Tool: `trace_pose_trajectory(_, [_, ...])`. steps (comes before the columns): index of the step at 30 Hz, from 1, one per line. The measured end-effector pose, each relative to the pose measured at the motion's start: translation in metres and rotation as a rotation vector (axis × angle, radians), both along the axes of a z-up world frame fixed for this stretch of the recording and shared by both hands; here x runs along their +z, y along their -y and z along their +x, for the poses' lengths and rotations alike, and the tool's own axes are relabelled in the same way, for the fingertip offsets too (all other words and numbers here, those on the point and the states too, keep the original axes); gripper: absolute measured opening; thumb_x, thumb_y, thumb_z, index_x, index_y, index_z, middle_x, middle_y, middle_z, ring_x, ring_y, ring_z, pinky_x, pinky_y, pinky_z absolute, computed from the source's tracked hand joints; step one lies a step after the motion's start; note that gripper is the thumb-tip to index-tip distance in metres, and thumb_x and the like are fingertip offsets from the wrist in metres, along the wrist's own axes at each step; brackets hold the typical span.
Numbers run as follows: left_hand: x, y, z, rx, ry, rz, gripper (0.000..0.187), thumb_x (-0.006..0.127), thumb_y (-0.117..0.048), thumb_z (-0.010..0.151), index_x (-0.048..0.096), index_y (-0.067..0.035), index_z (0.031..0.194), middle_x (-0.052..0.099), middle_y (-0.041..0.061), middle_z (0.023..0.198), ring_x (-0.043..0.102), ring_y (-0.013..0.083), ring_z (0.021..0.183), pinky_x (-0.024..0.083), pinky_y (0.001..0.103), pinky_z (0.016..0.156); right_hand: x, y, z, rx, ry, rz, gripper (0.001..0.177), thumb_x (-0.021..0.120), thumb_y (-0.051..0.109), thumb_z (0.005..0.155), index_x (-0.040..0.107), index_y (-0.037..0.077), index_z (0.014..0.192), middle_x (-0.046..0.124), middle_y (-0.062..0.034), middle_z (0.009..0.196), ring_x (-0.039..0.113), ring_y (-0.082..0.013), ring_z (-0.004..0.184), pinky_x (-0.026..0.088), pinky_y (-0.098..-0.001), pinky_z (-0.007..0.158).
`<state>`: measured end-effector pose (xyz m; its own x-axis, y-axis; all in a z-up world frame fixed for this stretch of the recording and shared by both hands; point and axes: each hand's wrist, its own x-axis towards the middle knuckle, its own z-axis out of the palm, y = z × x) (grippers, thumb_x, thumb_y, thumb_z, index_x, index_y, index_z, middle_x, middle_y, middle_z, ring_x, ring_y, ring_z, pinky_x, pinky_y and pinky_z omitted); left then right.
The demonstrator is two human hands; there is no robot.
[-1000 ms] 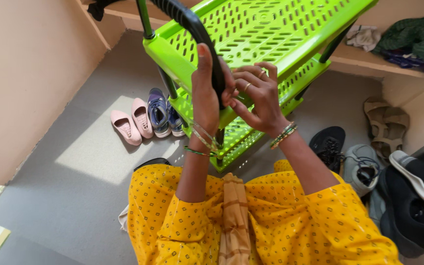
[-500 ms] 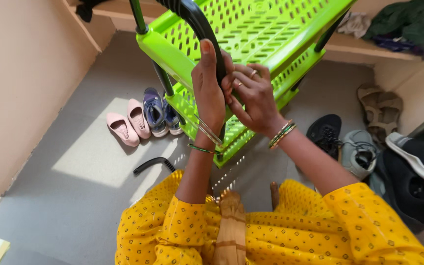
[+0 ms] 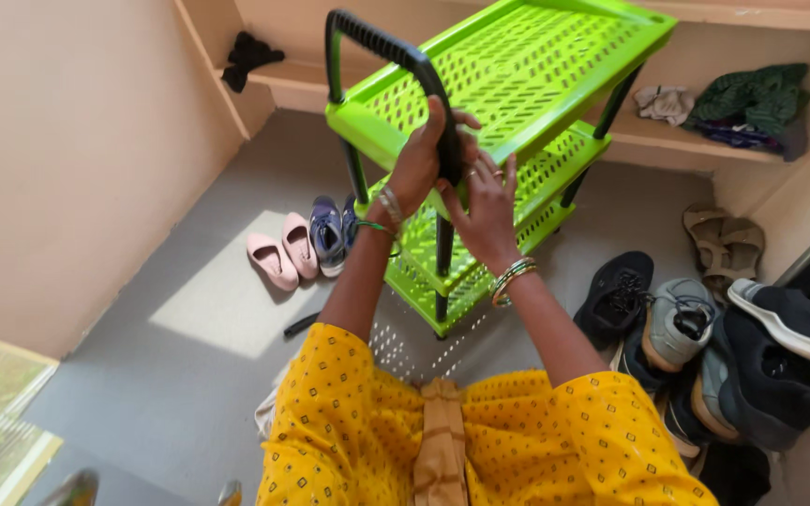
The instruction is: The person assembles a green plastic shoe rack by inserting black metal legs into the tray corners and attaching a curved handle. They wipe the floor with a cloth, then connect the legs and handle to the trays, adjusting the rack's position.
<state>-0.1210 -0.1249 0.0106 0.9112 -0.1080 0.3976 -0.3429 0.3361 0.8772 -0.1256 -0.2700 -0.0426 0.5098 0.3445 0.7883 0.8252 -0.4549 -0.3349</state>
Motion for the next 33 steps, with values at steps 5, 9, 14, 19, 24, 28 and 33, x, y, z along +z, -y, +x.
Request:
trace_pose_trajectory(5, [0.011,-0.025,0.004,-0.344,-0.078,-0.011,0.067,0.038,-0.062,0.1,0.06,-0.001,0.117,0.071,0.009,0.101,0.069,0.0203,0.099,0.056,0.032,0.092,-0.012,-0.012,0.011,-0.046,0.108,0.116,0.038,0.063,0.027,0.099,0.064,-0.002,0.124,0.064,-0.0217,0.13,0.053,-0.0376,0.136,0.012,-0.0587,0.128])
trace_pose_trajectory(9, [0.008,-0.02,0.008,-0.419,0.105,-0.018,0.062,0.042,-0.064,0.107,0.057,-0.004,0.101,0.057,0.006,0.075,0.06,0.0195,0.074,0.051,0.033,0.076,-0.022,-0.025,0.016,-0.009,0.19,0.257,0.037,0.062,0.019,0.095,0.063,-0.006,0.123,0.065,-0.0157,0.109,0.06,-0.037,0.117,0.024,-0.057,0.125])
trace_pose_trajectory(14, [0.0,0.011,0.0,0.016,-0.066,-0.173,0.061,0.045,-0.062,0.105,0.051,-0.006,0.083,0.044,0.0,0.064,0.04,0.0101,0.056,0.033,0.026,0.054,-0.033,-0.033,0.016,-0.057,0.179,0.243,0.029,0.062,0.017,0.095,0.06,-0.002,0.116,0.062,-0.0183,0.107,0.055,-0.0389,0.114,0.029,-0.0548,0.122])
trace_pose_trajectory(19, [0.007,0.029,0.0,0.193,-0.083,-0.231,0.062,0.048,-0.059,0.103,0.051,-0.005,0.074,0.042,0.0,0.059,0.036,0.0092,0.052,0.03,0.026,0.049,-0.03,-0.027,0.024,-0.025,0.198,0.202,0.042,0.062,0.029,0.093,0.059,-0.004,0.119,0.059,-0.0196,0.109,0.053,-0.039,0.116,0.029,-0.0541,0.119])
trace_pose_trajectory(24, [0.003,0.04,0.008,0.081,-0.06,-0.333,0.06,0.045,-0.055,0.107,0.049,-0.005,0.075,0.038,-0.002,0.059,0.029,0.006,0.05,0.023,0.024,0.046,-0.026,-0.008,0.026,-0.021,0.179,0.168,0.041,0.063,0.029,0.093,0.058,-0.002,0.118,0.057,-0.0197,0.111,0.051,-0.0399,0.118,0.028,-0.0535,0.121])
trace_pose_trajectory(28, [0.001,0.021,0.014,-0.188,0.01,-0.348,0.049,0.045,-0.044,0.109,0.047,-0.006,0.078,0.035,-0.002,0.06,0.028,0.006,0.05,0.019,0.024,0.045,-0.02,0.0,0.022,0.078,0.091,0.113,0.037,0.059,0.024,0.096,0.06,-0.003,0.122,0.062,-0.0182,0.118,0.054,-0.0363,0.121,0.026,-0.0527,0.122])
trace_pose_trajectory(33, [-0.001,0.034,0.016,0.086,-0.046,-0.36,0.049,0.043,-0.037,0.11,0.046,-0.004,0.073,0.035,-0.002,0.058,0.027,0.0055,0.047,0.019,0.024,0.043,-0.018,-0.003,0.018,0.083,0.101,0.127,0.048,0.057,0.026,0.096,0.056,-0.009,0.129,0.064,-0.0179,0.119,0.054,-0.0371,0.126,0.023,-0.0539,0.123])
